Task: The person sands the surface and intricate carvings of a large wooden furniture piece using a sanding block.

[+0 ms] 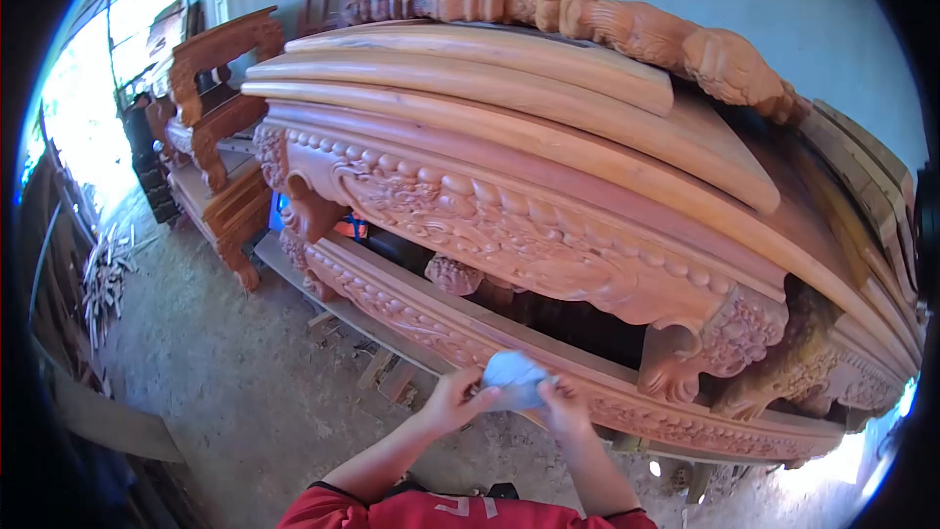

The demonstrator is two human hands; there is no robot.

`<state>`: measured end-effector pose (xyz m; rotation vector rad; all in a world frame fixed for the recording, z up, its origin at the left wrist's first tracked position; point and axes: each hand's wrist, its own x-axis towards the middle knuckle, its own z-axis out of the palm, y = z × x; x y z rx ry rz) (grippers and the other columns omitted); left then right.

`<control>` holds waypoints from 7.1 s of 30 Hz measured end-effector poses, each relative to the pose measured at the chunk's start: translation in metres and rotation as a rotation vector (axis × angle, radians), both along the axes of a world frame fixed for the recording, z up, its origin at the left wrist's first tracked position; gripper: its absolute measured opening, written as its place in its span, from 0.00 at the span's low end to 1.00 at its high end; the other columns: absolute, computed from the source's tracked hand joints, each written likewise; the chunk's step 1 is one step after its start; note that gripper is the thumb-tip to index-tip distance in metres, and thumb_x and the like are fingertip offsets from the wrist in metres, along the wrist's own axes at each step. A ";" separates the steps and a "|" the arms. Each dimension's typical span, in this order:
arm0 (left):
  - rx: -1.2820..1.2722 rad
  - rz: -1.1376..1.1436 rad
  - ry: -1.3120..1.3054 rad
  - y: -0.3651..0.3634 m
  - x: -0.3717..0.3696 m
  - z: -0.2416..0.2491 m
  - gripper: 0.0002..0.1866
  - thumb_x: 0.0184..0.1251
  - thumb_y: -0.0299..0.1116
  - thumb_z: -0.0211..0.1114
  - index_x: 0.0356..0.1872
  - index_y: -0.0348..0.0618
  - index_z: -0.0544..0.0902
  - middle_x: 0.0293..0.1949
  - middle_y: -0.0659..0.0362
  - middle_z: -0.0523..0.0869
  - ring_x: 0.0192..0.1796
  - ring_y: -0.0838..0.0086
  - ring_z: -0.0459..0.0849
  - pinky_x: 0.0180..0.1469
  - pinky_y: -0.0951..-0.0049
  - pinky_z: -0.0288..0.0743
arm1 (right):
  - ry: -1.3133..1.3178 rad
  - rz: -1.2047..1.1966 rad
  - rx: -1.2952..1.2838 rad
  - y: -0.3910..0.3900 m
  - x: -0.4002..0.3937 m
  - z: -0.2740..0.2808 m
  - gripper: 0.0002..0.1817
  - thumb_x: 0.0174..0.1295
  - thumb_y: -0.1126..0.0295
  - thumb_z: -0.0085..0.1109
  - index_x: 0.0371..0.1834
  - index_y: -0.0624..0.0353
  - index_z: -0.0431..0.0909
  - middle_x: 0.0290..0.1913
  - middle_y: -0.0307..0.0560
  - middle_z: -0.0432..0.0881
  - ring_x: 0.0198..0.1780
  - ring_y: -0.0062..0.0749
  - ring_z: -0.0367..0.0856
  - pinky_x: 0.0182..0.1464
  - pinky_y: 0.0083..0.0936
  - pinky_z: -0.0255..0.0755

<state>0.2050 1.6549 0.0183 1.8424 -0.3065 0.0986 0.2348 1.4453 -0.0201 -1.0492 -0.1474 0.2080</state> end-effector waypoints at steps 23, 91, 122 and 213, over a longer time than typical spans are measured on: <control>0.386 0.837 -1.019 0.208 0.246 0.044 0.37 0.68 0.53 0.45 0.67 0.33 0.53 0.69 0.40 0.47 0.71 0.46 0.45 0.68 0.48 0.41 | -1.085 -1.379 -1.145 0.075 0.103 0.115 0.18 0.60 0.76 0.45 0.54 0.67 0.71 0.50 0.58 0.78 0.53 0.47 0.76 0.60 0.41 0.62; 0.486 0.802 -1.107 0.220 0.246 0.036 0.34 0.66 0.49 0.43 0.65 0.33 0.58 0.68 0.38 0.50 0.70 0.44 0.46 0.67 0.45 0.40 | -0.872 -1.238 -1.619 0.092 0.123 0.146 0.21 0.57 0.66 0.49 0.55 0.50 0.74 0.56 0.42 0.76 0.62 0.37 0.69 0.66 0.52 0.44; 0.624 0.635 -1.055 0.192 0.237 0.089 0.31 0.57 0.53 0.57 0.60 0.49 0.71 0.65 0.50 0.64 0.69 0.49 0.55 0.66 0.43 0.31 | -1.109 -1.098 -1.750 0.115 0.126 0.136 0.18 0.66 0.69 0.39 0.56 0.56 0.73 0.60 0.43 0.73 0.66 0.37 0.64 0.68 0.46 0.42; 0.749 0.132 -1.262 0.127 0.186 0.102 0.23 0.53 0.31 0.58 0.55 0.53 0.76 0.58 0.62 0.75 0.62 0.61 0.70 0.60 0.53 0.61 | -0.918 -1.709 -1.532 -0.011 0.128 0.137 0.30 0.67 0.50 0.36 0.63 0.63 0.63 0.66 0.58 0.62 0.68 0.54 0.56 0.67 0.49 0.46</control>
